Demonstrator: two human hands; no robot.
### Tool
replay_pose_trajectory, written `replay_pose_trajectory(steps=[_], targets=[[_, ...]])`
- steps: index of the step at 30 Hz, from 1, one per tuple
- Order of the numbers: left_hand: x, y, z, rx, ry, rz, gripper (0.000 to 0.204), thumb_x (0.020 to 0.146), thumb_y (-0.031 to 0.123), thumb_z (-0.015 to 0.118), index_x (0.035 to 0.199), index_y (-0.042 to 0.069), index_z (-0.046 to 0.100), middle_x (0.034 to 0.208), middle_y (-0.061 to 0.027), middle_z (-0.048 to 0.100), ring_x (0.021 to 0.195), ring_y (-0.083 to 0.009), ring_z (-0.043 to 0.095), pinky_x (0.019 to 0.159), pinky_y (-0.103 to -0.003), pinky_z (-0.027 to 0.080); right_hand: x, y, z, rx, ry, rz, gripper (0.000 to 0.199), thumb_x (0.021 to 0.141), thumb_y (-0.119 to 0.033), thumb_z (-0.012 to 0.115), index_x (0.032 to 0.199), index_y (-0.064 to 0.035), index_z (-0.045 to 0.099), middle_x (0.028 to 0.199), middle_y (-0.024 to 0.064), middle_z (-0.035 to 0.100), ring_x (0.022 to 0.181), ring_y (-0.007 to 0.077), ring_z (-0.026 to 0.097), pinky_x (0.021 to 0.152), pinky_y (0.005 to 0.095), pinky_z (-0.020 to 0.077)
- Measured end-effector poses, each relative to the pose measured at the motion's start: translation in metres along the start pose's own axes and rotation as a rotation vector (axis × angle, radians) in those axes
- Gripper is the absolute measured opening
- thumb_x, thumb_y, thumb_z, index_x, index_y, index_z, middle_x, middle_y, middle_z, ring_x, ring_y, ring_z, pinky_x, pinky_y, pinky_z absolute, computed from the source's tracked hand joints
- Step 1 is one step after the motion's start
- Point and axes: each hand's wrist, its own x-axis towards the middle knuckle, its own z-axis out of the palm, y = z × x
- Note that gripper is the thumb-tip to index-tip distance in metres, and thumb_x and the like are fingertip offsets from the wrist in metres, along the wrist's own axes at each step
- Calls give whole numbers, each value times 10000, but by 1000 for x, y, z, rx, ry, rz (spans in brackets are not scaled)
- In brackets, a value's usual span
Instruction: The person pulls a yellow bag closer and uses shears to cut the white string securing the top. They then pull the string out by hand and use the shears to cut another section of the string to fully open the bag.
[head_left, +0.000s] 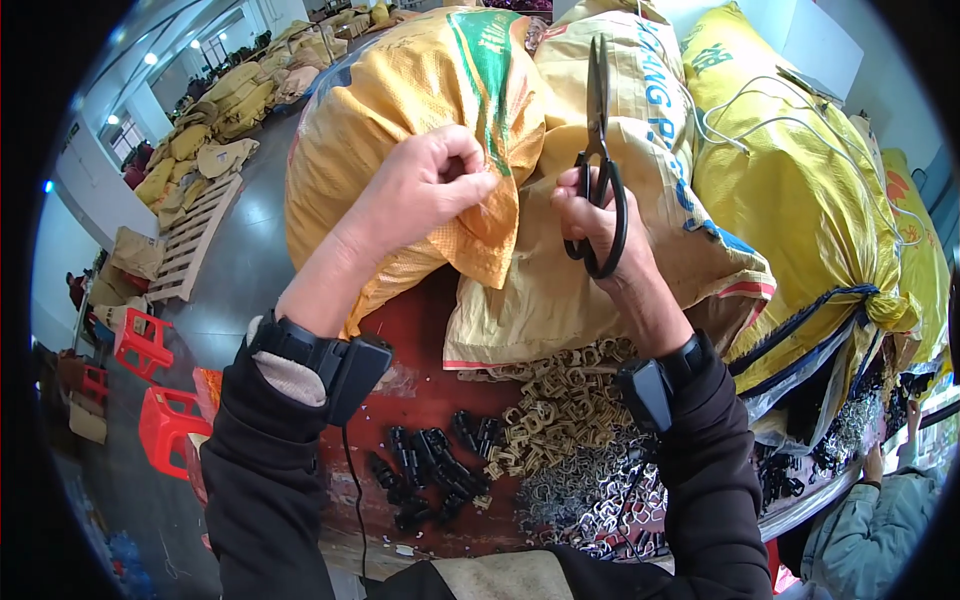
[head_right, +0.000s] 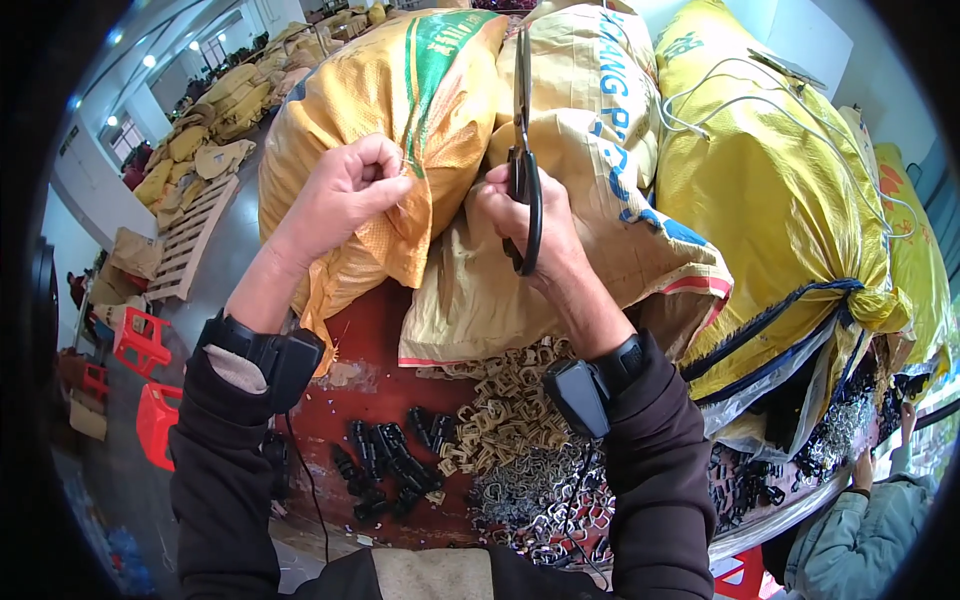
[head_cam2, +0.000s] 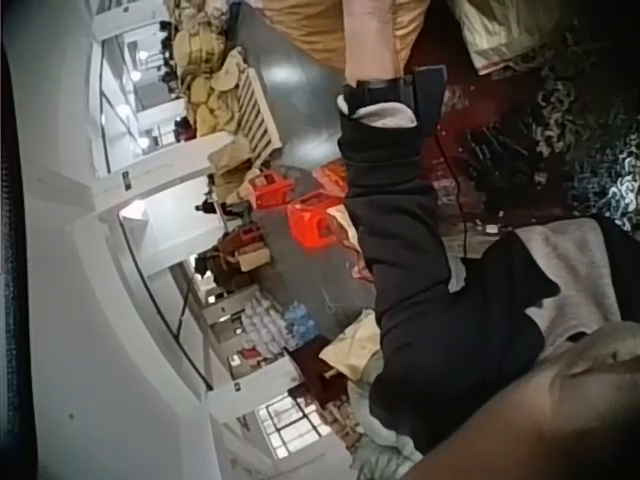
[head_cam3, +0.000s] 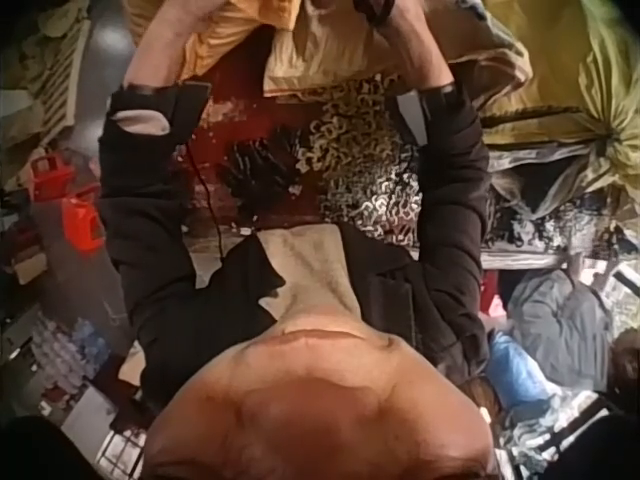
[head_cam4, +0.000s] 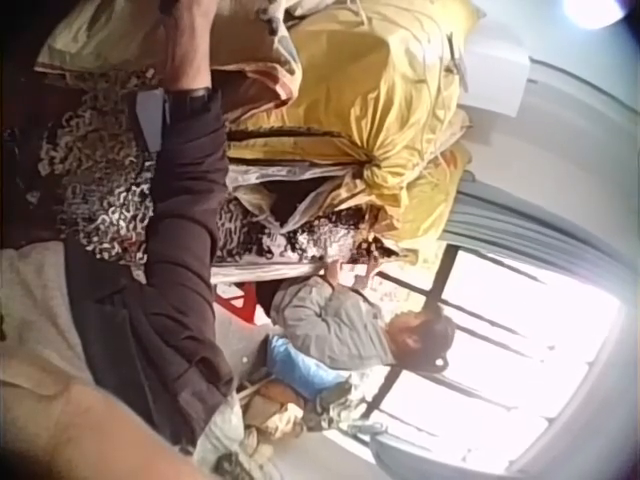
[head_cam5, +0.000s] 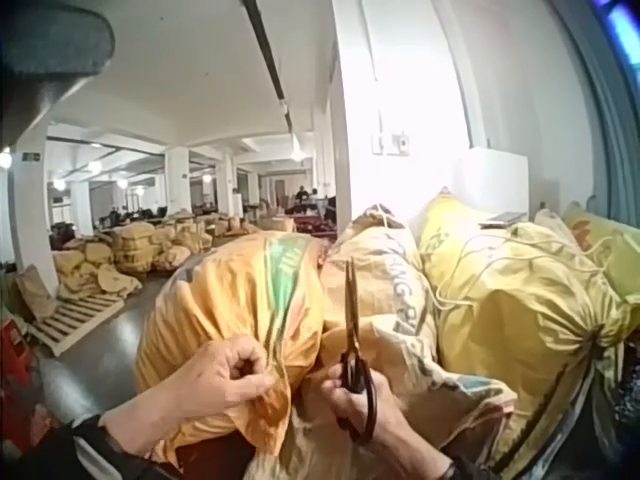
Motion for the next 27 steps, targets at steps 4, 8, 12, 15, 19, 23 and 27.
replay_pose_trajectory(steps=[4, 8, 12, 15, 19, 23, 27], targets=[[-4, 7, 18, 281, 94, 78, 100, 699, 71, 589, 708, 13, 508, 695, -32, 486, 554, -83, 457, 526, -238, 400, 1, -9, 13, -6, -11, -42, 210, 700, -88, 613, 871, -21, 512, 655, -28, 472, 516, 38, 426, 445, 166, 313], [-4, 8, 25, 401, 186, 117, 105, 681, 57, 604, 706, 6, 516, 713, -53, 494, 561, -117, 495, 537, -251, 424, 4, -10, 25, -15, -10, -112, 217, 698, -81, 618, 878, -15, 514, 671, -27, 476, 528, 41, 436, 455, 166, 327], [-2, 9, 31, 396, 277, 104, 93, 685, 72, 600, 712, 11, 535, 714, -69, 504, 578, -155, 529, 550, -275, 445, 7, -7, 26, -8, 1, -153, 220, 694, -61, 618, 883, -12, 516, 694, -23, 489, 545, 43, 450, 472, 174, 348], [-2, 11, 32, 496, 295, 137, 88, 694, 98, 587, 722, 22, 552, 716, -80, 514, 600, -191, 549, 565, -298, 456, 6, -7, 26, -7, 17, -143, 223, 691, -46, 616, 888, -10, 518, 716, -17, 506, 572, 45, 467, 495, 180, 367], [3, 16, 33, 796, 227, 227, 100, 701, 137, 564, 727, 41, 578, 722, -98, 532, 650, -248, 568, 595, -336, 465, 5, -6, 25, -47, 17, -184, 223, 686, -29, 613, 888, -10, 519, 747, -5, 531, 631, 51, 491, 559, 184, 398], [13, 18, 26, 934, 128, 218, 107, 697, 145, 548, 691, 46, 589, 714, -111, 554, 691, -276, 572, 618, -362, 465, 6, -5, 23, -97, 15, -198, 224, 682, -16, 612, 887, -10, 521, 767, 0, 543, 676, 56, 502, 614, 186, 413], [18, 16, 21, 856, 91, 196, 107, 683, 130, 544, 650, 38, 587, 700, -117, 570, 685, -282, 573, 619, -370, 464, 7, -2, 22, -110, -3, -225, 218, 681, -8, 611, 880, -12, 522, 760, -3, 541, 678, 57, 503, 628, 189, 419]])
